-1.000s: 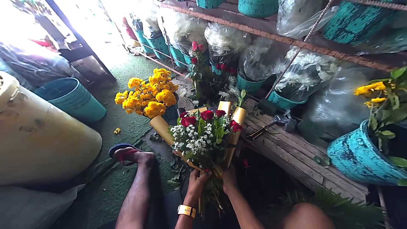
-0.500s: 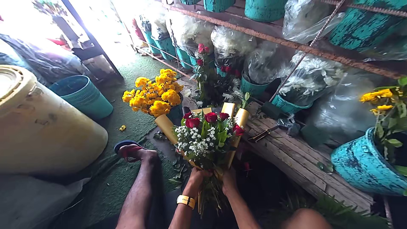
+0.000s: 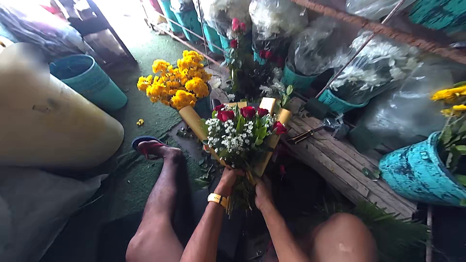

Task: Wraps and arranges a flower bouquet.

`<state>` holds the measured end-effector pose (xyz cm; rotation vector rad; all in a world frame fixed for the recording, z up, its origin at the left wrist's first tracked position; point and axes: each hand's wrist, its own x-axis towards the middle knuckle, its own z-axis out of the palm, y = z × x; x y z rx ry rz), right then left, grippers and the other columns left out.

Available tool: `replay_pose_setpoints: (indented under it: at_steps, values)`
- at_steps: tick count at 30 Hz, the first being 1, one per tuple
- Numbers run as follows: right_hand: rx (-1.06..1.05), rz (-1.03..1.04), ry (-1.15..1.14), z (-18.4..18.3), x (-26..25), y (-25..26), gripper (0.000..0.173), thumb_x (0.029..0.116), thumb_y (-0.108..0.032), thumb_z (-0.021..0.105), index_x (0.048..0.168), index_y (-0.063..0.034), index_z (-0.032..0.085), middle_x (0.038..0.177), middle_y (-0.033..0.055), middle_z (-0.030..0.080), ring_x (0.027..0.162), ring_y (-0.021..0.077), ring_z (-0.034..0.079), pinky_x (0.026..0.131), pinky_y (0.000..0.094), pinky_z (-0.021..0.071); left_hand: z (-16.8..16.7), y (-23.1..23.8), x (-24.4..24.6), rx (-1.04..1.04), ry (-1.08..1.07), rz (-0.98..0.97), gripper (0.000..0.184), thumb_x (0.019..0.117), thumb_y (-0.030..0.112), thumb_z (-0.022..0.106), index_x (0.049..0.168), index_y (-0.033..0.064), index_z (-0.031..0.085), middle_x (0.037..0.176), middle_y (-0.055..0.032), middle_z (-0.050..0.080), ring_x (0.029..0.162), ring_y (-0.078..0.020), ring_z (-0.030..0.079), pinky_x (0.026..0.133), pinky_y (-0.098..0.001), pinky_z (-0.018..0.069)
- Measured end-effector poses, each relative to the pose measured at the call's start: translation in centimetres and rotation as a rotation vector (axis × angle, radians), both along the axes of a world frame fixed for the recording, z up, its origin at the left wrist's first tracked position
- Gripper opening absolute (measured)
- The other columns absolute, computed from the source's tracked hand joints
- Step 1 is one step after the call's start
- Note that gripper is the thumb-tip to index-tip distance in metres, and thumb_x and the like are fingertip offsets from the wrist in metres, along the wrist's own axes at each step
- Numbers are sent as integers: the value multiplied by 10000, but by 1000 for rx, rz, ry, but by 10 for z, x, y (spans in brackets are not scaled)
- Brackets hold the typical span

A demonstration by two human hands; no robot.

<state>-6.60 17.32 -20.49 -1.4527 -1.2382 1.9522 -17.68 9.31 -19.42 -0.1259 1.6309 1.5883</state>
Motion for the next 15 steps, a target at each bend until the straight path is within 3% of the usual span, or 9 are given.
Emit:
replay_pose_setpoints:
  at_steps: [6,11,15]
  values:
    - [8,-13,117,4,2,-5,280,1032,-195,605,1241,-20,675,1233,120,682,1151,198,631,1010,412,518,-3,1,-1,-11,-17,-20,586,751,23,763,1300,2,559,1167,-155,683,1063,-248,664,877,-453,572]
    - [39,20,112,10,-1,-9,217,1006,-152,636,1167,-30,714,1202,94,699,1140,173,628,1005,398,510,-1,2,-3,-9,-65,-23,529,750,21,755,1251,6,589,1130,-153,695,1024,-255,674,836,-465,579]
    - [65,-34,191,6,2,-15,205,985,-103,636,1149,1,701,1156,123,694,1082,204,644,958,399,542,-3,8,-2,-44,-35,10,562,715,21,772,1244,-5,584,1127,-165,683,1025,-267,663,840,-472,569]
